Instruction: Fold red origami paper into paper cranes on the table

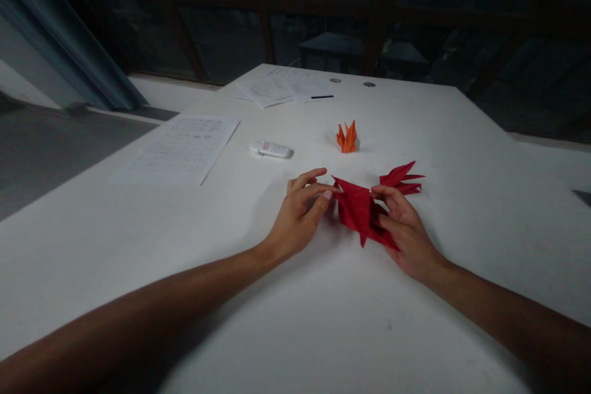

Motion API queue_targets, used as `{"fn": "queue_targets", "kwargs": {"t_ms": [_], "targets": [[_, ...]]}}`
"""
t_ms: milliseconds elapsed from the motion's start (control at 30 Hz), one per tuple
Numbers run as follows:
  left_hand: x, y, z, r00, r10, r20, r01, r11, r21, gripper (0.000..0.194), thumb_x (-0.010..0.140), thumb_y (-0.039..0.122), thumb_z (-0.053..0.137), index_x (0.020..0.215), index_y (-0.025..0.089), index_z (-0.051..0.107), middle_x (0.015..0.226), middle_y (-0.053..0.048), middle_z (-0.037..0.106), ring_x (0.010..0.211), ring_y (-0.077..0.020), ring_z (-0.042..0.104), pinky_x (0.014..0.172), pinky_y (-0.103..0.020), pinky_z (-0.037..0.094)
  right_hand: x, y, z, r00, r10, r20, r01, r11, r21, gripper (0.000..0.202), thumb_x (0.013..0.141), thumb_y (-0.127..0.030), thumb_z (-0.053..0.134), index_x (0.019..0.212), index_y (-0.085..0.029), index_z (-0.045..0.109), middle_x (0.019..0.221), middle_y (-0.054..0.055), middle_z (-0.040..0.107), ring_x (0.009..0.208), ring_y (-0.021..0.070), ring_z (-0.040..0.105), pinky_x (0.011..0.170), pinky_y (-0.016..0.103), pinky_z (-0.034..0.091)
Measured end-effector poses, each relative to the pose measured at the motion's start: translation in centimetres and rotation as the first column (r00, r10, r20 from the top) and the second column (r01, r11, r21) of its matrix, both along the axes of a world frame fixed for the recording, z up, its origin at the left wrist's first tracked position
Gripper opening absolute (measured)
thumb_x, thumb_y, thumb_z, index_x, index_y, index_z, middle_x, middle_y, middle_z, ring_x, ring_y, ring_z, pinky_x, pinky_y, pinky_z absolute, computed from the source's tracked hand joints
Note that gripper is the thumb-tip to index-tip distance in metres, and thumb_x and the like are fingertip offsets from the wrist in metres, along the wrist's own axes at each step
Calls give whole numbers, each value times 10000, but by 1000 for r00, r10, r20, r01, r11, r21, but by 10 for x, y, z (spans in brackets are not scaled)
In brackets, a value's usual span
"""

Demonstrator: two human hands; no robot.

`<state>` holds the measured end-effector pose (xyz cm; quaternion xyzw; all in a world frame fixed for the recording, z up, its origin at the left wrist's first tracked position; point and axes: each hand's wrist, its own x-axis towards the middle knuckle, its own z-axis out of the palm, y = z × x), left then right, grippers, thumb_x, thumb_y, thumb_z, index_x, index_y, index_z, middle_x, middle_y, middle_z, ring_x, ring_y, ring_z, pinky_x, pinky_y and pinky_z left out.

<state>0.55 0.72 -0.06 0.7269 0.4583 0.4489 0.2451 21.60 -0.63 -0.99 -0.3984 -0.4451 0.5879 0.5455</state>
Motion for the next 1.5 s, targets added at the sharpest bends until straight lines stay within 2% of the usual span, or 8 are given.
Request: {"fn": "queue_targets", "kwargs": {"t_ms": [133, 267, 400, 533, 833, 1033, 1267, 1500], "targets": [[-1, 1, 0, 992, -53, 110, 63, 995, -82, 222, 986, 305, 544, 1067, 235, 738, 1366, -78, 579, 1259, -235, 532, 954, -350, 460, 1, -3, -6, 973, -155, 171, 114, 967, 230, 375, 778, -116, 661, 1090, -295, 556, 1128, 17, 571, 855, 160, 611, 738, 316, 551], [0, -4, 4, 960, -151, 234, 193, 966, -170, 256, 1002, 386, 514, 1035, 193, 678, 1071, -67, 649, 982, -187, 601, 823, -303, 463, 1, -11, -9, 869, -382, 315, 156, 814, 559, 361, 815, -101, 664, 1109, -288, 568, 1094, 44, 564, 920, 201, 593, 824, 382, 530], [4, -8, 3, 839, -371, 398, 488, 836, -250, 289, 944, 430, 625, 1085, 187, 563, 985, -42, 632, 887, -165, 598, 800, -299, 467, 0, -19, -7, 761, -419, 496, -117, 663, 739, 452, 821, -59, 660, 1198, -286, 561, 1119, 66, 618, 1048, 255, 607, 921, 469, 510], [6, -5, 0, 803, -359, 476, 524, 805, -277, 359, 891, 345, 720, 1138, 201, 503, 998, -40, 639, 892, -159, 613, 811, -301, 467, 2, -22, -3, 717, -390, 578, -270, 609, 746, 550, 820, -93, 700, 1293, -289, 500, 1172, 79, 649, 1100, 289, 604, 969, 545, 486], [10, -5, 0, 793, -272, 544, 495, 809, -316, 377, 770, 283, 837, 1007, 189, 558, 807, 21, 623, 709, -107, 581, 680, -247, 451, 3, -18, -2, 762, -306, 571, -122, 798, 591, 574, 771, -256, 811, 1264, -296, 520, 1314, 97, 504, 1230, 295, 523, 946, 465, 540], [10, -7, -2, 864, -253, 436, 424, 833, -356, 550, 820, 245, 770, 1265, 242, 448, 860, 19, 626, 744, -130, 615, 695, -265, 469, 0, -16, -9, 885, -92, 456, -92, 926, 366, 448, 851, -164, 670, 1241, -307, 501, 1202, 59, 561, 1016, 213, 625, 828, 374, 571], [5, -5, -4, 893, -306, 331, 398, 879, -262, 811, 902, 142, 574, 1582, 312, 165, 982, -16, 629, 784, -125, 609, 714, -265, 488, 2, -8, -10, 931, -8, 364, -109, 948, 298, 329, 937, -229, 601, 1249, -280, 510, 988, 24, 646, 895, 191, 652, 777, 340, 551], [6, -7, 2, 958, -262, 120, 280, 943, -177, 243, 966, 216, 505, 1176, 211, 625, 986, -36, 642, 802, -133, 584, 719, -263, 473, 6, -9, -7, 898, -2, 440, -130, 954, 269, 394, 955, -231, 550, 1337, -323, 566, 951, 6, 627, 650, 142, 582, 585, 288, 509]]}}
